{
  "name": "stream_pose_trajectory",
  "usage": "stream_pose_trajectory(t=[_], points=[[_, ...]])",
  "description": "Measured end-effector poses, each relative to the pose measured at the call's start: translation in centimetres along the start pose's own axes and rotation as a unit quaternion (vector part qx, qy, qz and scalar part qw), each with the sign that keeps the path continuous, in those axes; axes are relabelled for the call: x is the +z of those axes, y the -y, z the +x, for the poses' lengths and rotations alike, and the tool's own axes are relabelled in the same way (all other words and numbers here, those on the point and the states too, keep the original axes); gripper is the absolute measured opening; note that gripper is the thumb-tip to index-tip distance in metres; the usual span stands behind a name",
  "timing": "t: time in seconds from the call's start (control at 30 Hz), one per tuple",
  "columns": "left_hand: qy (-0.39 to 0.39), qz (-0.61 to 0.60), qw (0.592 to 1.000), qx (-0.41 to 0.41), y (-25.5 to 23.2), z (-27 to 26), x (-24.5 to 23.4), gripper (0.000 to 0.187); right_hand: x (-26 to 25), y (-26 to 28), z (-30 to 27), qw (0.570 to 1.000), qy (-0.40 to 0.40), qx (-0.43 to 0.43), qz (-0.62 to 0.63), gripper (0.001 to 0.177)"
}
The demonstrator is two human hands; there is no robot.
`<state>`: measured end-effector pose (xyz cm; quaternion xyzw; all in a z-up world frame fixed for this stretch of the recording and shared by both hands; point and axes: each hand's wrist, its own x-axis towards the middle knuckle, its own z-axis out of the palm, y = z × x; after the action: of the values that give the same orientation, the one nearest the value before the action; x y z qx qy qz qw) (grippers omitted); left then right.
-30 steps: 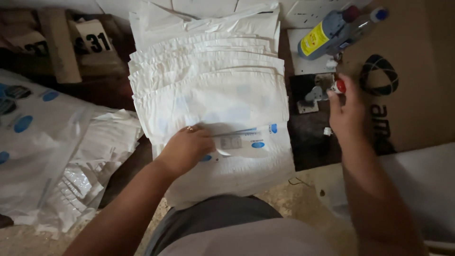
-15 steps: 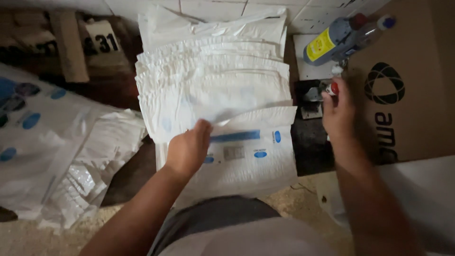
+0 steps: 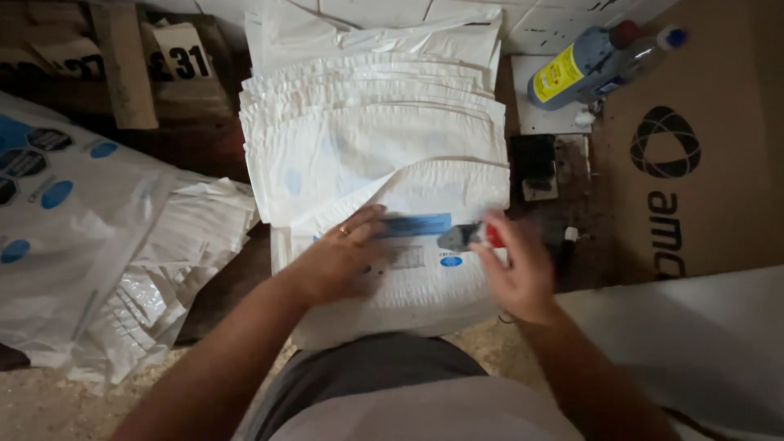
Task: Stamping a stack of white plastic bags with a hand-held ink stamp
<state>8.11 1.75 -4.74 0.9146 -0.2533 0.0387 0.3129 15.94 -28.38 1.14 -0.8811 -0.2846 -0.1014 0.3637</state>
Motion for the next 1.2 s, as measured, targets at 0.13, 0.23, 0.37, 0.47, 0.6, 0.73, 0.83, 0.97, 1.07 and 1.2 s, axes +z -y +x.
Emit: stream_pose_trajectory(t=[0.13,0.23,0.37,0.47,0.6,0.73,0.83,0.97,1.07,1.2], points=[[-0.022,0.029,0.998,0.046,1.3,0.3,1.1,0.045,3.2,-2.0,-1.8,0.997,0.024,-0.054,-0.043,0.046],[-0.082,0.085,0.991,0.063,2.3,0.8,2.8,0.029,1.9,-0.5,0.0,0.999,0.023,0.007,0.034,0.045],[-0.08,0.085,0.992,0.047,5.4,0.0,7.0,0.018,-2.8,0.9,0.5,0.993,-0.093,0.045,0.057,0.047],[-0.08,0.032,0.996,0.01,3.2,0.9,2.9,0.01,-4.8,3.3,-0.4,0.992,-0.104,0.018,0.068,0.045],[-0.118,-0.025,0.989,-0.091,1.6,1.7,1.4,0.011,-0.9,0.0,-4.0,0.996,-0.078,-0.03,-0.016,0.048],[-0.142,-0.165,0.945,-0.244,0.7,1.7,0.1,0.013,4.4,-3.0,-5.5,0.991,-0.05,-0.099,-0.08,0.041],[-0.189,-0.316,0.927,-0.066,0.1,2.5,-0.5,0.033,5.2,-4.0,-5.4,0.99,-0.028,-0.087,-0.108,0.041],[0.107,-0.011,0.994,-0.017,-3.0,1.2,-3.5,0.053,1.8,1.4,0.4,0.992,0.034,0.092,0.081,0.044],[0.058,-0.115,0.991,-0.031,-0.3,0.0,0.0,0.034,-1.4,3.1,1.6,0.988,-0.044,0.109,0.097,0.048],[0.033,0.048,0.998,-0.028,1.0,0.6,2.3,0.017,-5.7,1.8,0.2,0.981,-0.071,0.135,0.12,0.052]])
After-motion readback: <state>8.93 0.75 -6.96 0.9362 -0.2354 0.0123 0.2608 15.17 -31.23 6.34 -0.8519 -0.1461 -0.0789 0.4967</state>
